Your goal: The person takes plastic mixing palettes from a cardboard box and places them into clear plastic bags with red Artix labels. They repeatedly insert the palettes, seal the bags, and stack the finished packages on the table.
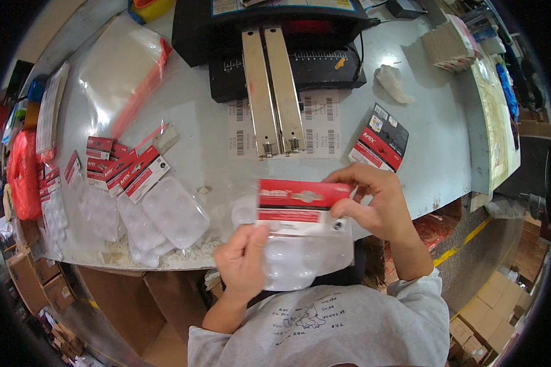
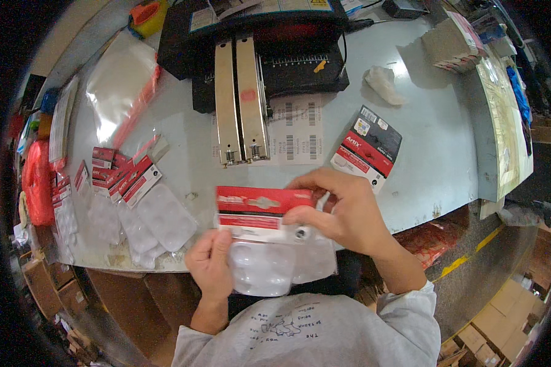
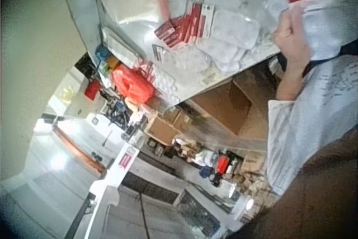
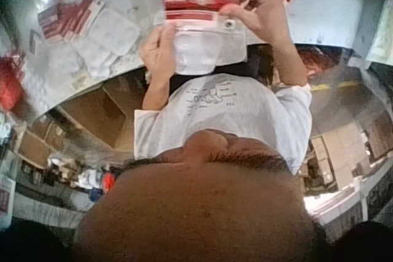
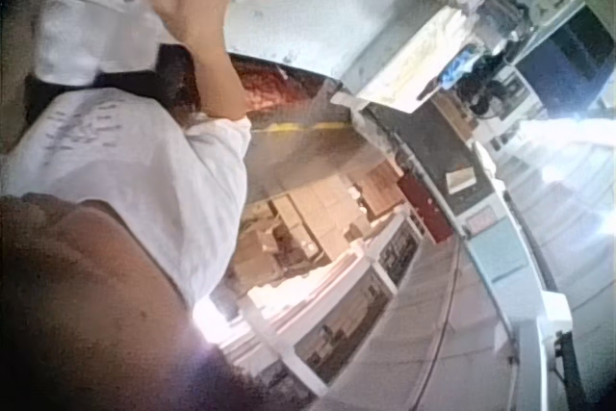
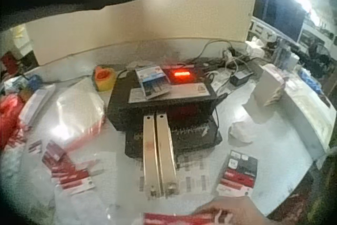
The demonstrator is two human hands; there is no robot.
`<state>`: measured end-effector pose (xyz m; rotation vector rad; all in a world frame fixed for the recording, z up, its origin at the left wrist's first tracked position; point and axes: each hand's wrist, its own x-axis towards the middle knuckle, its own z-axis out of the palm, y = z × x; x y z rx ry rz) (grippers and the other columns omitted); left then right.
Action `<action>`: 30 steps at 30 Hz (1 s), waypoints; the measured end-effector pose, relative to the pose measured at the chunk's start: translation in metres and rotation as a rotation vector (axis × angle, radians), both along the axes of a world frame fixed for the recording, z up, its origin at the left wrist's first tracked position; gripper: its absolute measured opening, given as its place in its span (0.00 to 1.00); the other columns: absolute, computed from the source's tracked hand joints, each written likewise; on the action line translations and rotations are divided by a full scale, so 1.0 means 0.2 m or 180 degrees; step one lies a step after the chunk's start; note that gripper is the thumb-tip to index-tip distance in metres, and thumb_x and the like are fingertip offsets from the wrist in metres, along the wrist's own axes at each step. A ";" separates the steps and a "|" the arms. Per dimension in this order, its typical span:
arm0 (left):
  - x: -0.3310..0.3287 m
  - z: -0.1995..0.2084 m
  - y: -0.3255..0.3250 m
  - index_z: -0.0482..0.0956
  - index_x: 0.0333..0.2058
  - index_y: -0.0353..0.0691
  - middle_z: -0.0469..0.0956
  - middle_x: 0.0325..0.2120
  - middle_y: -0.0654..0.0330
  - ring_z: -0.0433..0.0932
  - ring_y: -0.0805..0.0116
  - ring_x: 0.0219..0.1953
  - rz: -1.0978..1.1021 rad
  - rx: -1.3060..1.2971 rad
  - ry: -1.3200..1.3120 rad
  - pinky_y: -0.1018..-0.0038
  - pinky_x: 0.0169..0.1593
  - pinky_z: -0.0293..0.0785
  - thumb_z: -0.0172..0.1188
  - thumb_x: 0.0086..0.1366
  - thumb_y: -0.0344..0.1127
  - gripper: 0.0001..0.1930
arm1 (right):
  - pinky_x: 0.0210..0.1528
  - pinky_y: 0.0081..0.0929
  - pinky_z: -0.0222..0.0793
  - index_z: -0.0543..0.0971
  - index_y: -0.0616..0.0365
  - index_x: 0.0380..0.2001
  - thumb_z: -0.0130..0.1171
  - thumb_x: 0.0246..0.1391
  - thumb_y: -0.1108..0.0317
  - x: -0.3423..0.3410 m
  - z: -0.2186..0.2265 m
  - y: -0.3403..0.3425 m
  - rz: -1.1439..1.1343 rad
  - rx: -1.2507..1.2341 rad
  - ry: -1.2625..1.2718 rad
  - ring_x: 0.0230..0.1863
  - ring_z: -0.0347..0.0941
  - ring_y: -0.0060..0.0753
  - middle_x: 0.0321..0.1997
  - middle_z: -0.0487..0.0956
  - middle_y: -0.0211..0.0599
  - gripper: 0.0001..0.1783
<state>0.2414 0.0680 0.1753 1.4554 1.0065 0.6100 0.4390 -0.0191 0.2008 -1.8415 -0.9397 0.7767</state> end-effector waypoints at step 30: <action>0.25 -0.26 0.26 0.66 0.24 0.33 0.63 0.17 0.61 0.58 0.74 0.22 0.0154 0.0386 0.0442 0.76 0.28 0.60 0.43 0.70 0.39 0.17 | 0.22 0.19 0.69 0.75 0.64 0.28 0.54 0.56 0.68 -0.01 -0.29 0.19 -0.0962 0.0024 0.2426 0.20 0.73 0.24 0.21 0.75 0.33 0.09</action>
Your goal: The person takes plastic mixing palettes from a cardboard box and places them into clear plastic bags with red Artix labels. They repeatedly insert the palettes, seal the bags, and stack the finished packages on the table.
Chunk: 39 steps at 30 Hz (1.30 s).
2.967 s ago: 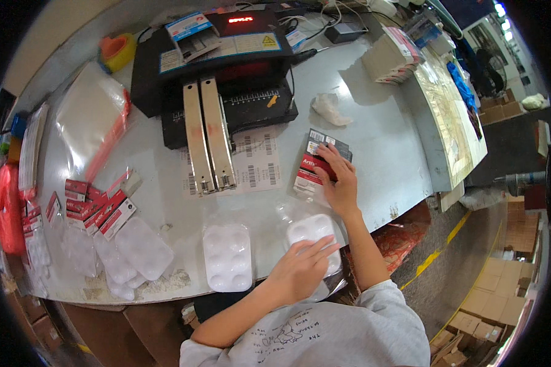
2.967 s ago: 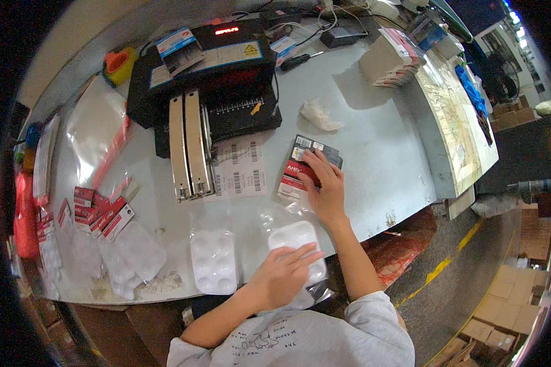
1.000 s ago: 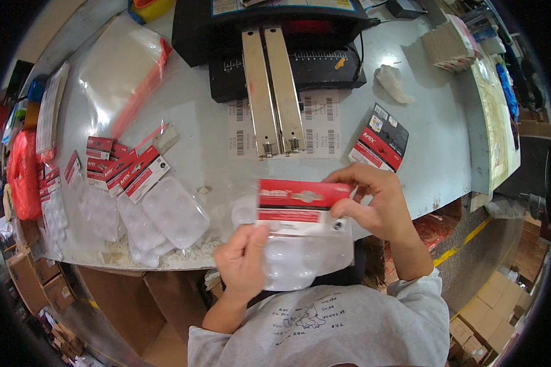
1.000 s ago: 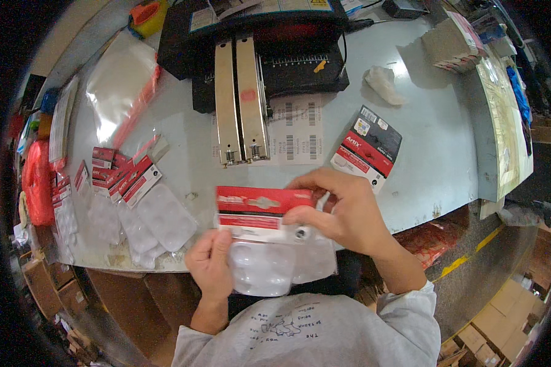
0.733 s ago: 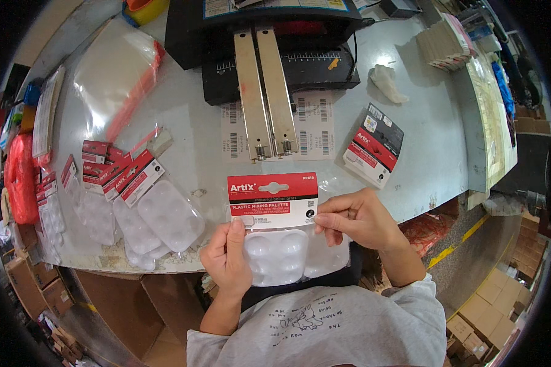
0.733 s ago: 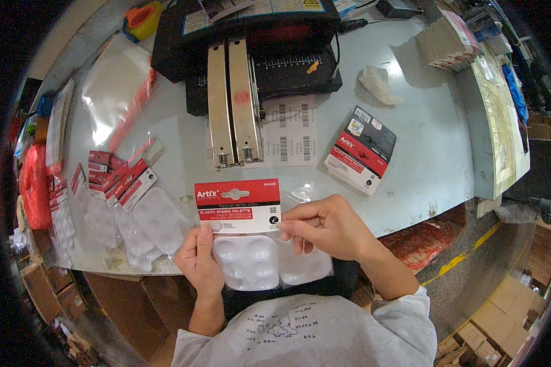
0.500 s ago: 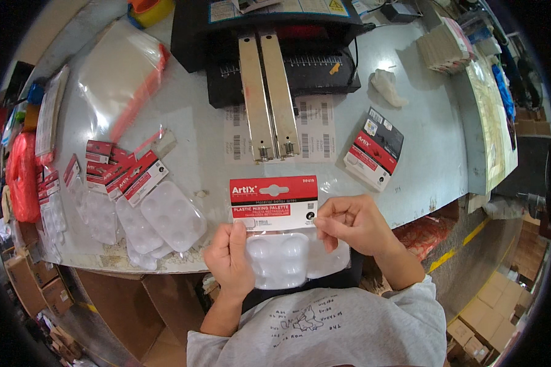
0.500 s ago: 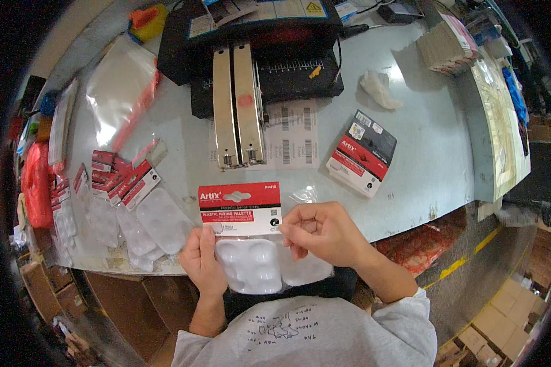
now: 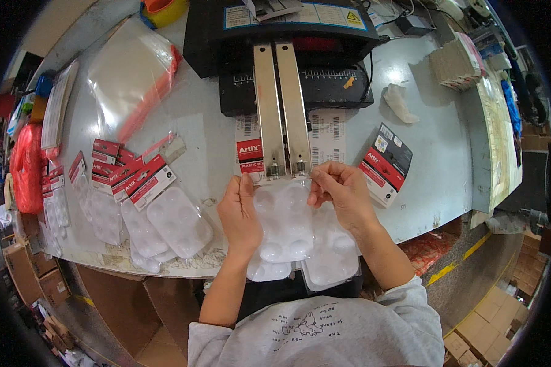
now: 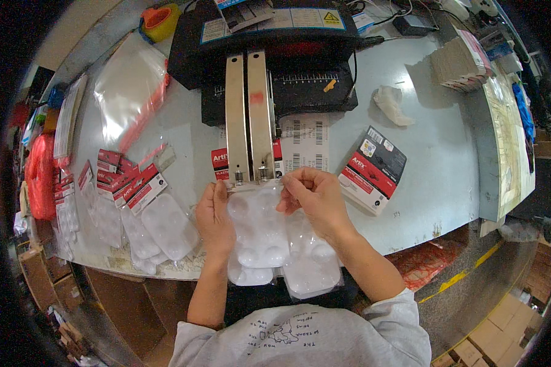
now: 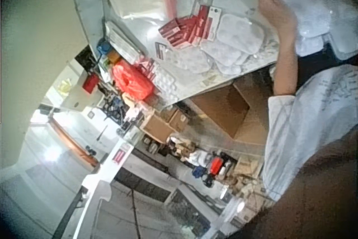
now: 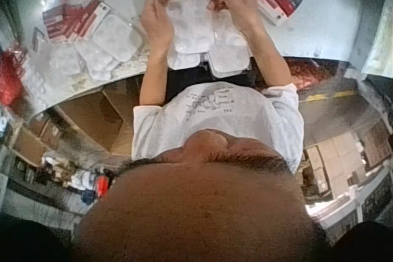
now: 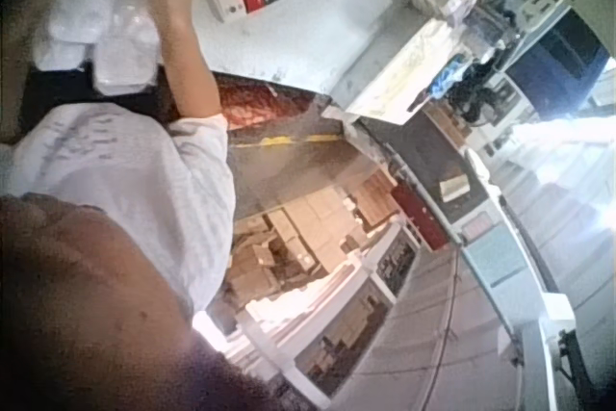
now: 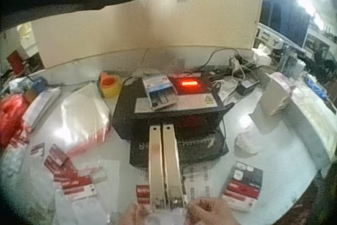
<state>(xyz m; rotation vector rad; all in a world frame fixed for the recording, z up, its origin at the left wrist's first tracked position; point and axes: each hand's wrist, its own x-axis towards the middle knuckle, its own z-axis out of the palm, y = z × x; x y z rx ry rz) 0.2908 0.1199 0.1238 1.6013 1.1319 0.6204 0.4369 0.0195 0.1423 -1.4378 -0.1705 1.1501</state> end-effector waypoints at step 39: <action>-0.18 0.25 -0.32 0.73 0.37 0.30 0.82 0.31 0.55 0.80 0.72 0.36 -0.0799 -0.1321 -0.0793 0.80 0.40 0.73 0.52 0.65 0.29 0.07 | 0.40 0.24 0.70 0.72 0.62 0.47 0.73 0.36 0.58 0.04 0.40 -0.28 0.0862 0.0409 -0.2272 0.34 0.76 0.25 0.31 0.80 0.38 0.35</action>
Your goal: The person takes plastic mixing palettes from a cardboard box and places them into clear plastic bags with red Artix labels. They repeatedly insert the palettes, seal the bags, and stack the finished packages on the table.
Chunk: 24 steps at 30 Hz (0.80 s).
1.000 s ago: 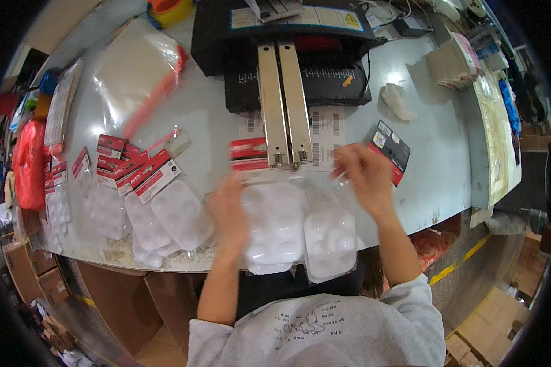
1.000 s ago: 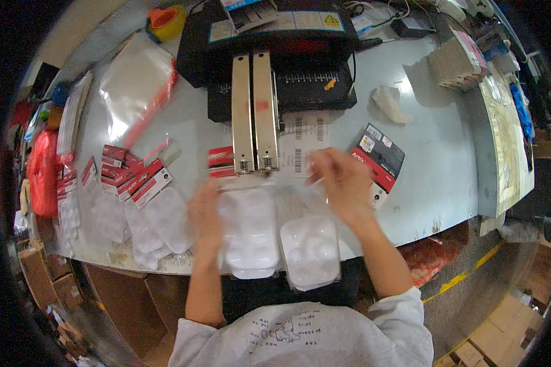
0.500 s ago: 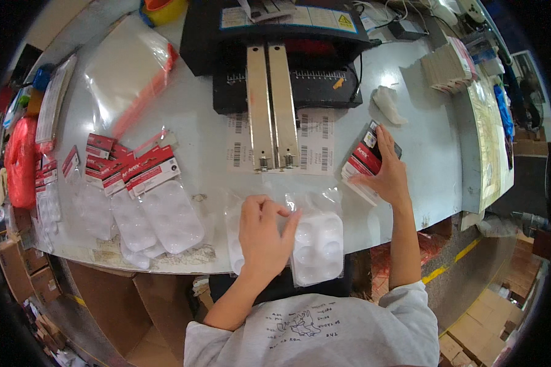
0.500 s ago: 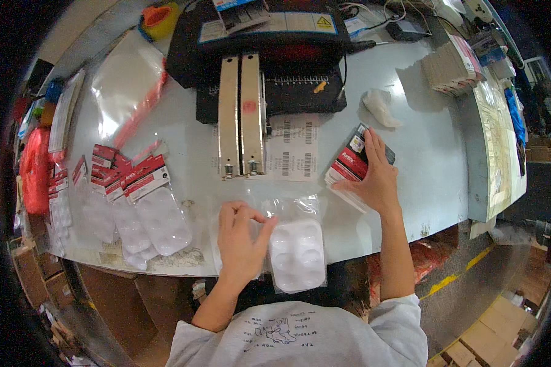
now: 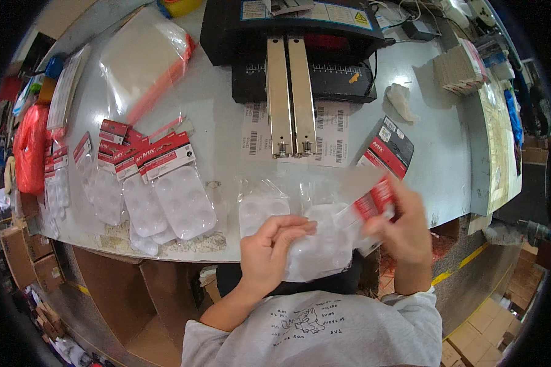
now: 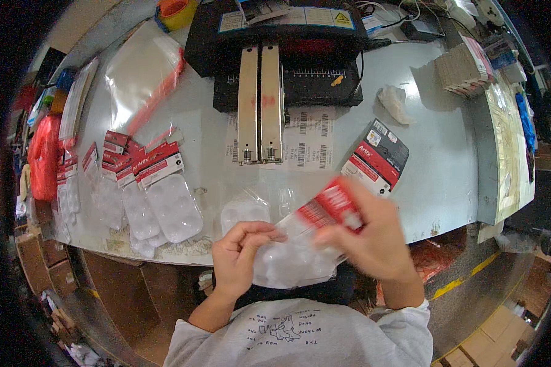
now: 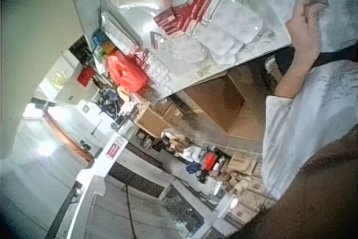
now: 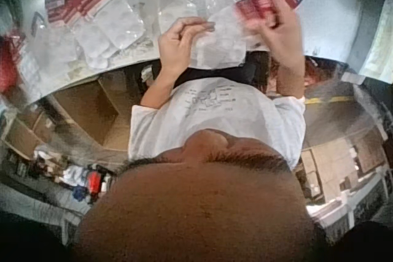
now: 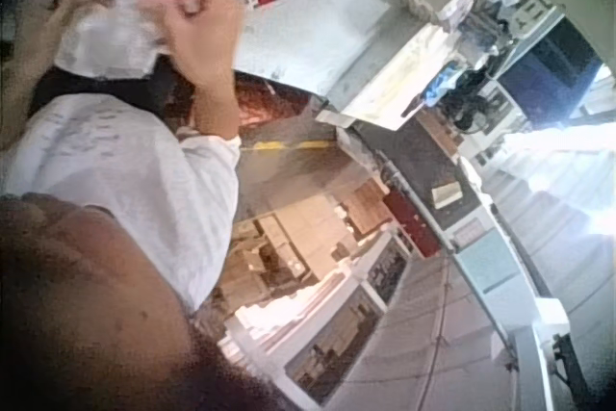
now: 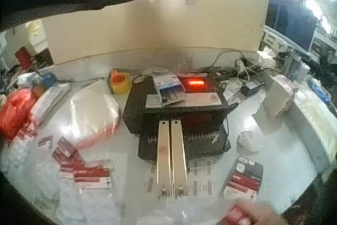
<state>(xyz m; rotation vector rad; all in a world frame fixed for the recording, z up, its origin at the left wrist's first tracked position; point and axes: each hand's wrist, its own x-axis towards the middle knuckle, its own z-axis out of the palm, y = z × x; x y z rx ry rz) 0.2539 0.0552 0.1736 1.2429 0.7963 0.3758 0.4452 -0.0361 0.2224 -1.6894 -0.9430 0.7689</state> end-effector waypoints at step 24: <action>-0.05 0.02 0.02 0.78 0.35 0.34 0.73 0.15 0.66 0.64 0.85 0.17 -0.0135 0.0474 0.0407 0.84 0.21 0.59 0.58 0.62 0.32 0.07 | 0.12 0.25 0.59 0.71 0.57 0.21 0.65 0.42 0.49 -0.05 -0.16 0.10 0.1035 0.0357 -0.2595 0.09 0.65 0.28 0.11 0.66 0.29 0.22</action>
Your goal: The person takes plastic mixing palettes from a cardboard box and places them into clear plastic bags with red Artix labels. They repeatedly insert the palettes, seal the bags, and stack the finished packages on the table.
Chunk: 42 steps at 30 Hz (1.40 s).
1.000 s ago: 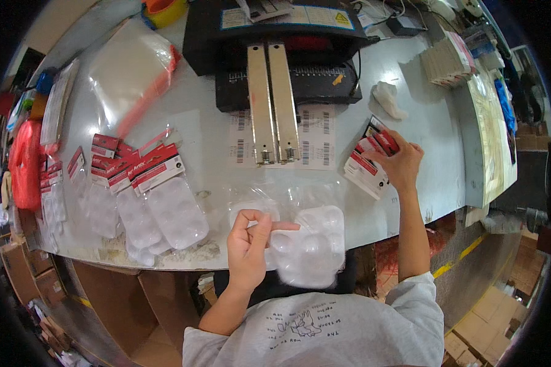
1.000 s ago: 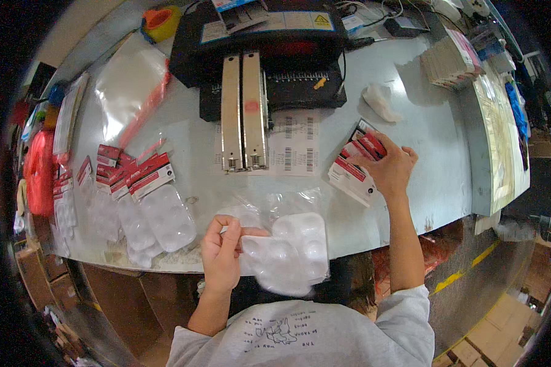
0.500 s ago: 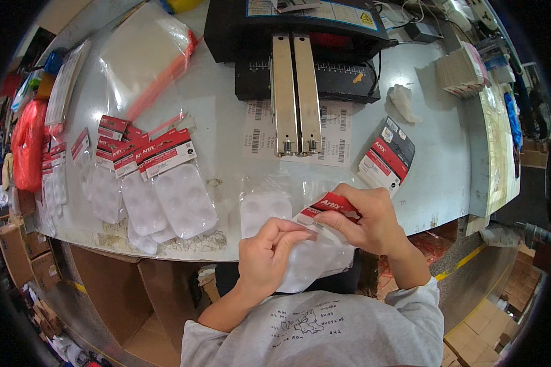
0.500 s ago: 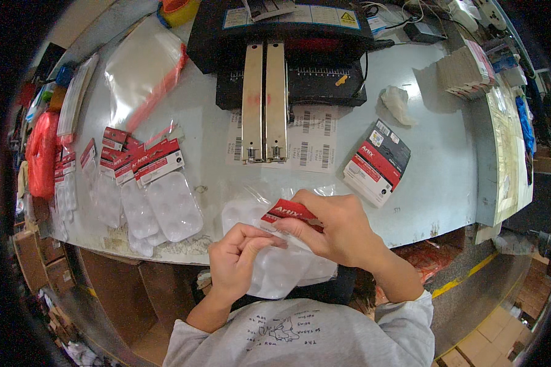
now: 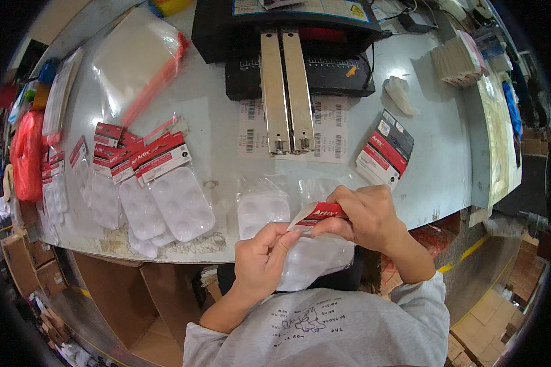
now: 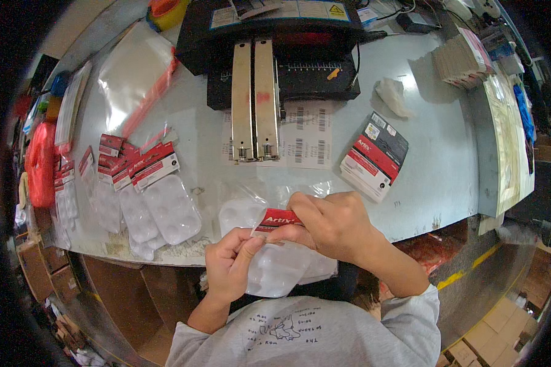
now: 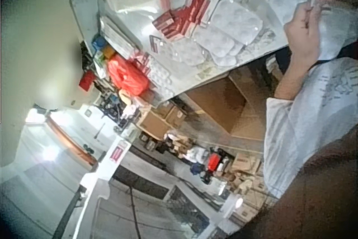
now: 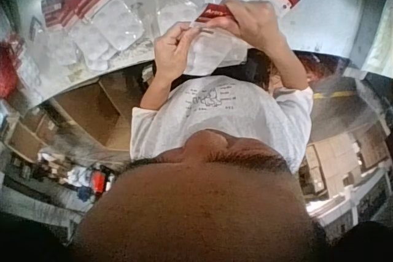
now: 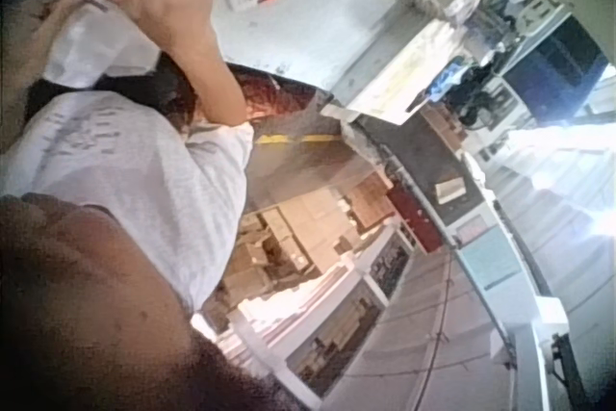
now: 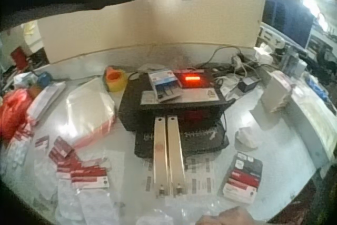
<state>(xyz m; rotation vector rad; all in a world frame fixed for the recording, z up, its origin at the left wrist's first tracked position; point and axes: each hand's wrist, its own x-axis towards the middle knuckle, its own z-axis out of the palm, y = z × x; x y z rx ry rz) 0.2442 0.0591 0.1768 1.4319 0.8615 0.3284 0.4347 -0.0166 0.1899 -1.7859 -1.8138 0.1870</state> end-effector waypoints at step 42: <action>0.11 -0.11 0.14 0.68 0.25 0.36 0.68 0.22 0.69 0.59 0.83 0.27 0.1269 0.0016 -0.0398 0.84 0.32 0.59 0.48 0.68 0.33 0.12 | 0.25 0.15 0.65 0.78 0.64 0.30 0.55 0.54 0.69 -0.03 -0.11 0.01 -0.1580 -0.1258 0.5034 0.31 0.73 0.19 0.29 0.78 0.34 0.08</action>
